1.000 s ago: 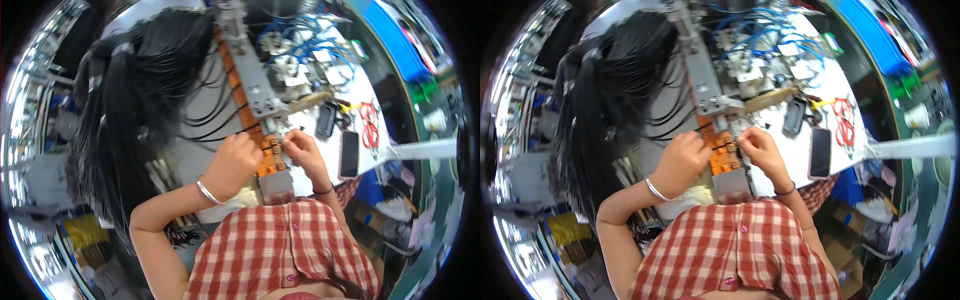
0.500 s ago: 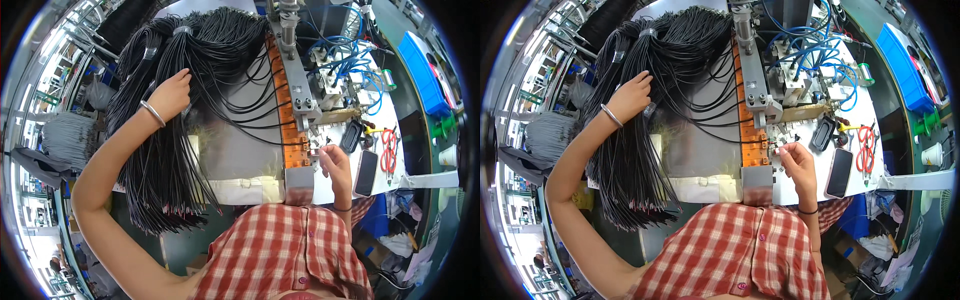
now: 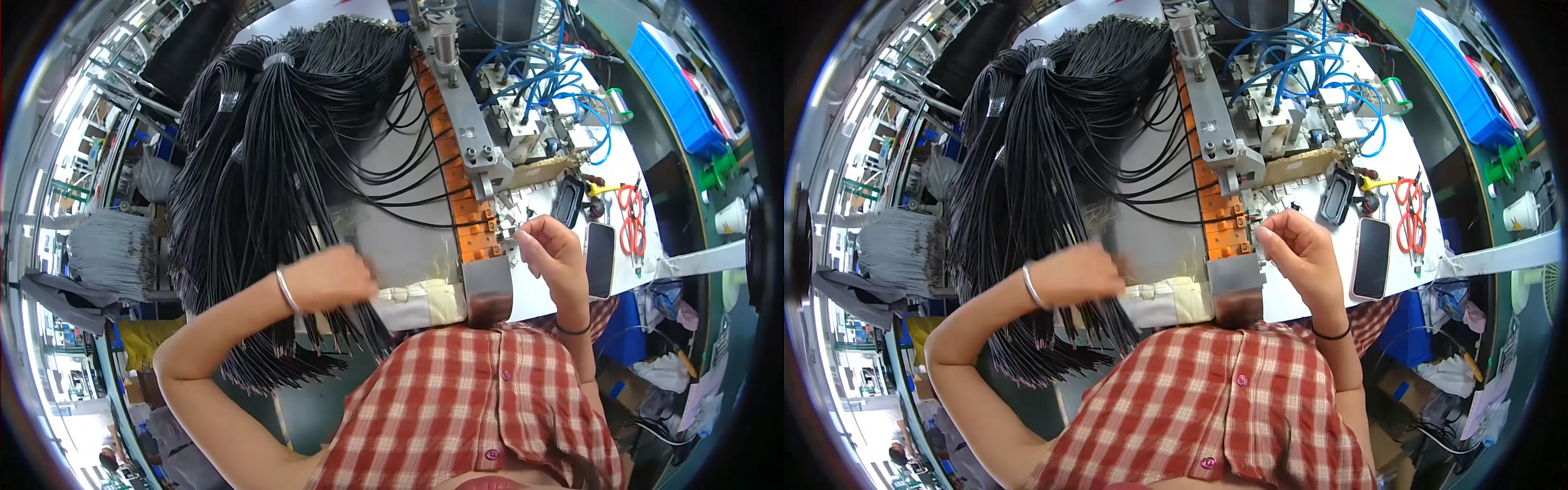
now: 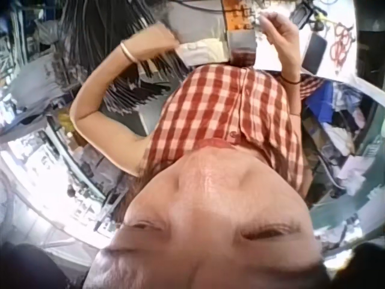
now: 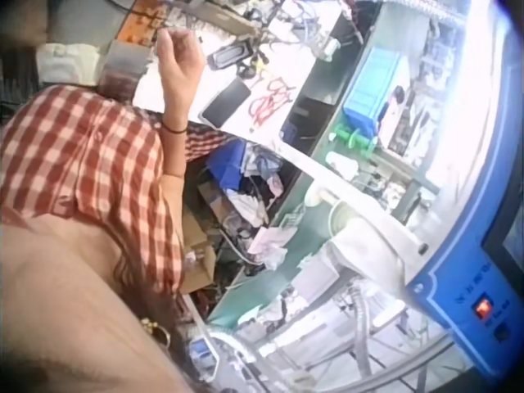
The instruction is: The person arranges a bundle of cables on a workbench, aligns wire ends into a machine fixture by hand, trims the wires using scissors, and inserts more wire leads into the fixture.
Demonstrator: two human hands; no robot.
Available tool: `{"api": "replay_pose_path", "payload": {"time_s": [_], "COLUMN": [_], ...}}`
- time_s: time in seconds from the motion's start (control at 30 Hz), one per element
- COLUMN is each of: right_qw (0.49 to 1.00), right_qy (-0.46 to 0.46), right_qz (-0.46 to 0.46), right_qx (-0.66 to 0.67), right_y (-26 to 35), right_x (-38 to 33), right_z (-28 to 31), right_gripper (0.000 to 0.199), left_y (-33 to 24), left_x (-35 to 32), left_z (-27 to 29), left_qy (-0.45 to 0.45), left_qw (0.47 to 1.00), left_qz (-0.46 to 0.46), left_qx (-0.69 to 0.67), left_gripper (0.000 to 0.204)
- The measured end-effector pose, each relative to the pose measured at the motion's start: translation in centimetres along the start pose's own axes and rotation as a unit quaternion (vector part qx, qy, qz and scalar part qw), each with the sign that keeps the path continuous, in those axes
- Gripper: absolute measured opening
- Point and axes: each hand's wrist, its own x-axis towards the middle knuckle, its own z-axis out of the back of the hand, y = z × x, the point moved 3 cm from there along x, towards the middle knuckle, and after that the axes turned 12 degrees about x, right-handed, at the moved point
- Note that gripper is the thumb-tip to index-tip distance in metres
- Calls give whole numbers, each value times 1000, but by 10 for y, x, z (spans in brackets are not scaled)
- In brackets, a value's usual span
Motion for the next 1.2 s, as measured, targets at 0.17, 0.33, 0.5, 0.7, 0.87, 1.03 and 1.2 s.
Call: {"api": "replay_pose_path", "payload": {"time_s": [0.17,0.33,0.5,0.7,0.87,1.03,1.2], "right_qw": [947,760,800,975,983,987,984], "right_qy": [246,483,405,-167,-97,-76,-89], "right_qz": [206,387,398,146,11,26,6], "right_qx": [-35,201,193,16,157,142,156], "right_y": [55,90,77,-25,-49,-51,-51], "right_x": [-17,-39,-27,27,42,48,44], "right_z": [-37,-75,-46,51,17,13,7], "right_gripper": [10,19,8,10,9,11,12], "left_y": [-5,-21,-44,-53,-54,-54,-57], "left_x": [15,86,113,116,118,120,119], "left_z": [0,56,62,47,45,43,45], "left_qy": [-6,-141,-342,-301,-256,-284,-225], "left_qw": [999,989,918,910,913,907,919], "left_qz": [38,34,112,153,165,166,183], "left_qx": [19,-42,-165,-240,-269,-263,-266], "left_gripper": [9,15,28,36,36,28,25]}}
